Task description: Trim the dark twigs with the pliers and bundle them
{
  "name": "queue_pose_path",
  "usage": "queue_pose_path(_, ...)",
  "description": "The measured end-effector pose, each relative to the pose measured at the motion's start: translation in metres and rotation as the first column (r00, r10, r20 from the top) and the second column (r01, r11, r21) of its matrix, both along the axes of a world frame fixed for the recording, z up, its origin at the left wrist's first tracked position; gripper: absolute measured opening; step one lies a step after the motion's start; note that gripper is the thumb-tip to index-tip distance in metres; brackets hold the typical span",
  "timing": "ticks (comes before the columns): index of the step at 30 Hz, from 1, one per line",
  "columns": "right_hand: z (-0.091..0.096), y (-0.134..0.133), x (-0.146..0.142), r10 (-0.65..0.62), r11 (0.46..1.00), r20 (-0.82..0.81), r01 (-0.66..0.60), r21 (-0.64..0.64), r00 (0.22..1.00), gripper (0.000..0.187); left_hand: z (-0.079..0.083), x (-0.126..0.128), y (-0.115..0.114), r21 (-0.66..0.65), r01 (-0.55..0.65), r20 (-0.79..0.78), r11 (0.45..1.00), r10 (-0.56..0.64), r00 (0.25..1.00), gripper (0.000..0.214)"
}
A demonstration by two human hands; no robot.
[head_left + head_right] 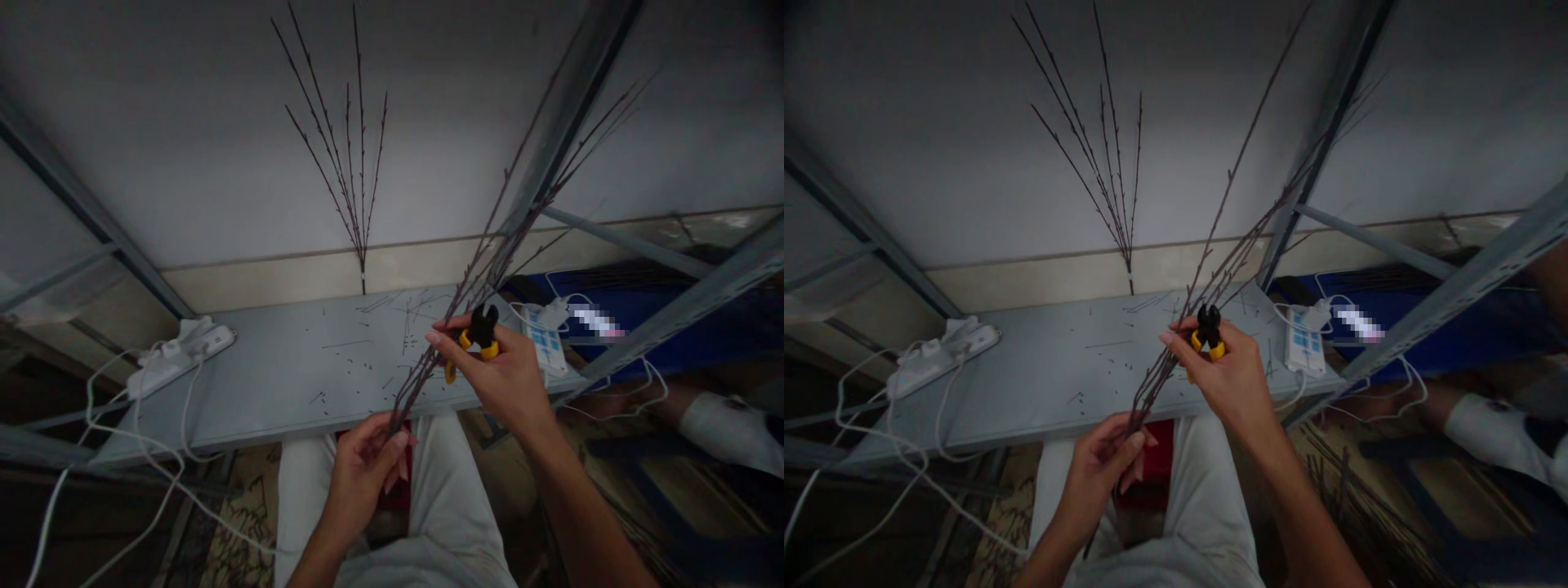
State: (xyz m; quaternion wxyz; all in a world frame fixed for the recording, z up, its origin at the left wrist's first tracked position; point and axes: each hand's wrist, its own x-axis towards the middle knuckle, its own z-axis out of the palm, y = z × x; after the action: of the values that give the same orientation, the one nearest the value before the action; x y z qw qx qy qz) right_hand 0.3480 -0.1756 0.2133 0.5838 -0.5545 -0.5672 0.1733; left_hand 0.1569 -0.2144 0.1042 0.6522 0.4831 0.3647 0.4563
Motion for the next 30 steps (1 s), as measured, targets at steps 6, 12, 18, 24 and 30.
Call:
queue_pose_path(6, 0.012, -0.015, 0.014, 0.075, 0.996, -0.030, -0.073, 0.042, 0.997, 0.022, 0.008, 0.002, 0.000, -0.115, 0.038, 0.157, 0.993, -0.019, 0.987, 0.039)
queue_pose_path(12, 0.026, -0.020, 0.027, 0.093, 0.990, -0.041, -0.088, 0.108, 0.995, 0.018, 0.018, 0.016, 0.000, -0.038, 0.184, 0.251, 0.982, -0.169, 0.953, 0.026)
queue_pose_path(18, 0.023, -0.013, 0.027, 0.000, 0.996, -0.033, 0.003, 0.088, 0.999, 0.042, 0.031, 0.023, 0.000, 0.028, 0.085, 0.152, 0.996, -0.088, 0.984, 0.029)
queue_pose_path(24, 0.008, -0.015, 0.011, -0.013, 0.993, -0.069, 0.021, 0.119, 0.998, 0.085, 0.026, 0.021, -0.002, 0.057, -0.095, 0.049, 0.994, 0.092, 0.995, 0.029)
queue_pose_path(30, -0.012, -0.023, -0.005, 0.033, 0.998, -0.047, -0.035, -0.046, 0.998, 0.034, 0.014, 0.017, -0.004, 0.108, -0.133, -0.007, 0.985, 0.135, 0.991, 0.026)
